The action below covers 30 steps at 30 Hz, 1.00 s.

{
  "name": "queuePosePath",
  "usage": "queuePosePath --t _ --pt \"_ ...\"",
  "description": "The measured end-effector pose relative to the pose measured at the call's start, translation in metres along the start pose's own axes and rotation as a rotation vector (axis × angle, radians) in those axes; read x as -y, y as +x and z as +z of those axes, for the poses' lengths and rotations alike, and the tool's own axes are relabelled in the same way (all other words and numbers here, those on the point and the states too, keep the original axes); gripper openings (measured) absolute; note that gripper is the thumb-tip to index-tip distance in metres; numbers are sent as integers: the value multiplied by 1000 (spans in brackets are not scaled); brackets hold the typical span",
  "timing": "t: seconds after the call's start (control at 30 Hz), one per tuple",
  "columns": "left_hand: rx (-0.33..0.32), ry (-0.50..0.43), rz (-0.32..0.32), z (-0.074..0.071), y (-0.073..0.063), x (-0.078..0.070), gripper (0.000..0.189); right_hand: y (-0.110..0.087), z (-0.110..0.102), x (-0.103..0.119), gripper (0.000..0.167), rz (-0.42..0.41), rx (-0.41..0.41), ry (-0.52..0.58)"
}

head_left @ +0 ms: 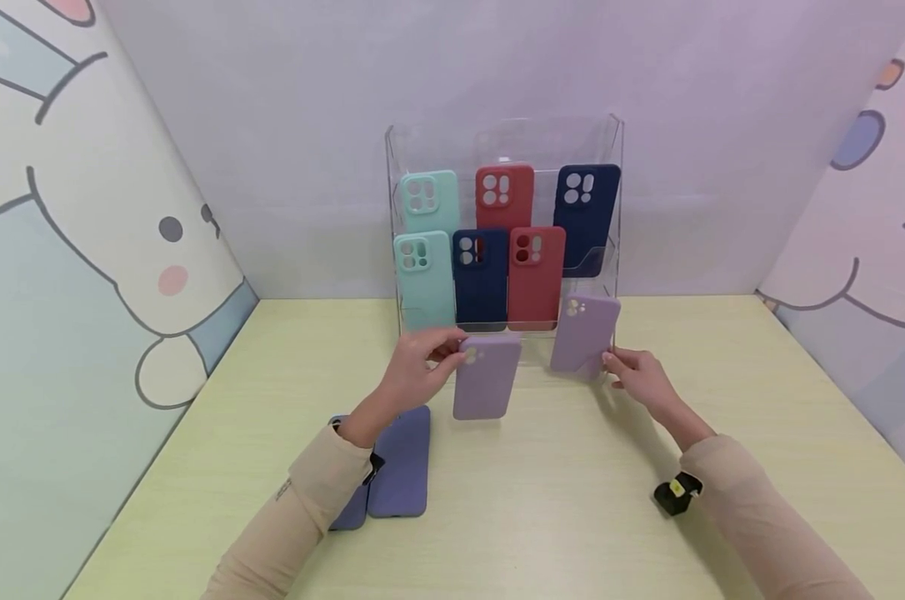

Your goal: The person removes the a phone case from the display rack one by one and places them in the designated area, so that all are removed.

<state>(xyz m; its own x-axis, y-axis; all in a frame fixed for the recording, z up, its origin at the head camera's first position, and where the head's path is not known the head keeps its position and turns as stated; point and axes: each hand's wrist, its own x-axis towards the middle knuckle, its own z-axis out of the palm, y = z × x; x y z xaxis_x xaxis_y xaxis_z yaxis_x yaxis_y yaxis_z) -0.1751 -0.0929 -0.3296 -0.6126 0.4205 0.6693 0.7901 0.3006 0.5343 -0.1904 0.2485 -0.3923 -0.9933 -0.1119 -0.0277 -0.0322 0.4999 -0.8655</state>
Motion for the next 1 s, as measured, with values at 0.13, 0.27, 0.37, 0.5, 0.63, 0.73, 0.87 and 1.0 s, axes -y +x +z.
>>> queuePosePath --t 0.13,0.27,0.37,0.5,0.63,0.73,0.87,1.0 --pt "8 -8 0 -2 -5 0 21 0 0 0 48 0 0 4" --pt "6 1 -6 -4 -10 0 24 0 -1 1 49 5 3 3" --pt "5 7 -2 -5 -12 0 23 -1 -1 2 49 9 5 4" --pt "12 13 2 -6 -15 -1 24 -1 -1 2 48 6 5 9" --pt "21 8 3 -7 -19 -3 24 -1 -1 1 48 1 4 12" --pt "25 1 11 -7 -22 -4 22 -1 -1 1 48 3 6 12" --pt "33 -11 12 -8 -27 -5 20 -2 -1 2 48 3 5 11" --pt "39 -25 5 -9 -31 -5 19 -1 -1 2 47 -1 1 10"
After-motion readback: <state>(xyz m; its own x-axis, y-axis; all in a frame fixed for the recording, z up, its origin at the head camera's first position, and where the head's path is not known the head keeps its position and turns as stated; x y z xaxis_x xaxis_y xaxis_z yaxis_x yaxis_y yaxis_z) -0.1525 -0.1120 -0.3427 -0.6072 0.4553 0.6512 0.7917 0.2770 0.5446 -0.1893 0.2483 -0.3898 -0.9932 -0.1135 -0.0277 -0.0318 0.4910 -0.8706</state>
